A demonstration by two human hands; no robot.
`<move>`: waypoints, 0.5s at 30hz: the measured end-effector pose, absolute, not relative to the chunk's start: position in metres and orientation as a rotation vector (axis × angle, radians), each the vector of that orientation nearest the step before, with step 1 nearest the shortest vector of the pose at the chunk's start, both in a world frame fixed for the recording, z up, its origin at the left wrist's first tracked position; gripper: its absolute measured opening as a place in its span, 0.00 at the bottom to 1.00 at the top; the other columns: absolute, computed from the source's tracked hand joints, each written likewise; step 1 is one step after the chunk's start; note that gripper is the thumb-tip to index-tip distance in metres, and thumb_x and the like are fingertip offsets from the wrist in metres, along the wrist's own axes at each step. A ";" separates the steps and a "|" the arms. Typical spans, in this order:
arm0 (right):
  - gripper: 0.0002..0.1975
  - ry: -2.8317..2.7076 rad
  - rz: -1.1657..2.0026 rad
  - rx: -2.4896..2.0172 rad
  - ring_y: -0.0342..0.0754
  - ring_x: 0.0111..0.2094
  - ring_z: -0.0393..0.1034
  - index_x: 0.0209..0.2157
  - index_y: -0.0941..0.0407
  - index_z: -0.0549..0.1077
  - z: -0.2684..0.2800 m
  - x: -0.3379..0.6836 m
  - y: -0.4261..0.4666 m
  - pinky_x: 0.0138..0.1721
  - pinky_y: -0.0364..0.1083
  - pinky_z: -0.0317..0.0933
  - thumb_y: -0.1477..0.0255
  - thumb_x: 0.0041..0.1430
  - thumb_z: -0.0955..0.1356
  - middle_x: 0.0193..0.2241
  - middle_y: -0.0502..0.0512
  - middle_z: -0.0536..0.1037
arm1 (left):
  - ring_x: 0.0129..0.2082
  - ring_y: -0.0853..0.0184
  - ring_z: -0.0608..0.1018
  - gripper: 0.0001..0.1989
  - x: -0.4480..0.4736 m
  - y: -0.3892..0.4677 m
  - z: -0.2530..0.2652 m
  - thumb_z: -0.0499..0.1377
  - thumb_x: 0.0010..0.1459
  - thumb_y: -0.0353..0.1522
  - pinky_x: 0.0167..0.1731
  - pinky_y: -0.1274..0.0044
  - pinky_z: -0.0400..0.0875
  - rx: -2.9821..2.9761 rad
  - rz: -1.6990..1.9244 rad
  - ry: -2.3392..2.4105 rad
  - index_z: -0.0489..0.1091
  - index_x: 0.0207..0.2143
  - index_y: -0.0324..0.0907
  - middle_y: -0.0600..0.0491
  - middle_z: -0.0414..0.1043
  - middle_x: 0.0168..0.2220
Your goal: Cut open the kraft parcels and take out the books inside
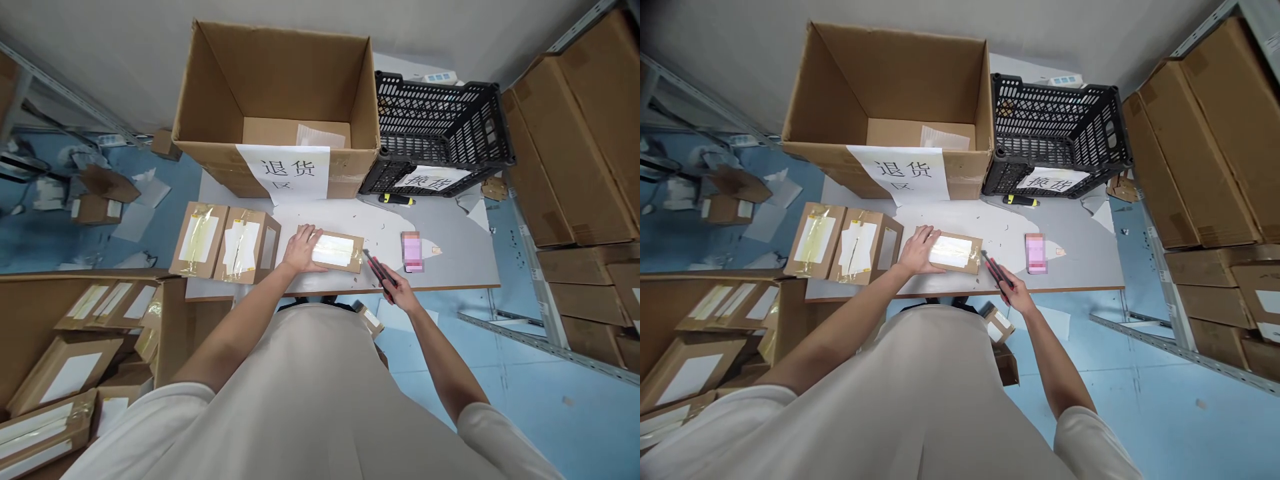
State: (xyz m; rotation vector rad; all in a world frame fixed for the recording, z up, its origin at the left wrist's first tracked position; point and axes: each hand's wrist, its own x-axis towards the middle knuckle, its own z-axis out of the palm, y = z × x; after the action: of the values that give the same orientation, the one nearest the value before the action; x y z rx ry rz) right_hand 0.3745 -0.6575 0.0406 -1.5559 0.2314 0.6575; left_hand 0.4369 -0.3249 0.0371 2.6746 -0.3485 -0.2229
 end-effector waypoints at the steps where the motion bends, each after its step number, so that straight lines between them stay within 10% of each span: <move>1: 0.34 0.236 0.692 -1.563 0.36 0.12 0.56 0.60 0.52 0.64 0.040 0.371 -0.656 0.10 0.39 0.51 0.61 0.51 0.71 0.25 0.47 0.75 | 0.64 0.43 0.51 0.56 0.437 -0.325 0.037 0.67 0.36 0.52 0.58 0.58 0.55 2.673 -0.224 -0.339 0.50 0.64 0.42 0.39 0.50 0.64; 11: 0.37 0.281 0.563 -1.682 0.39 0.14 0.58 0.62 0.52 0.59 0.041 0.361 -0.685 0.12 0.41 0.52 0.57 0.53 0.68 0.28 0.50 0.76 | 0.66 0.44 0.48 0.59 0.431 -0.324 0.038 0.65 0.36 0.55 0.60 0.57 0.48 2.698 -0.231 -0.306 0.48 0.65 0.40 0.38 0.46 0.66; 15: 0.34 0.343 0.296 -1.987 0.47 0.27 0.69 0.61 0.54 0.60 0.018 0.385 -0.680 0.28 0.48 0.66 0.56 0.55 0.65 0.38 0.57 0.75 | 0.67 0.43 0.45 0.56 0.426 -0.325 0.041 0.64 0.40 0.55 0.61 0.51 0.36 2.747 -0.214 -0.290 0.48 0.65 0.40 0.36 0.42 0.67</move>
State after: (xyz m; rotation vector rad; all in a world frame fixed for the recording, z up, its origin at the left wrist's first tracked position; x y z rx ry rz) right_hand 0.3845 -0.6795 0.0183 -1.9867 0.3433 0.2956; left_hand 0.4263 -0.3252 0.0410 2.7468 -0.2898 -0.2138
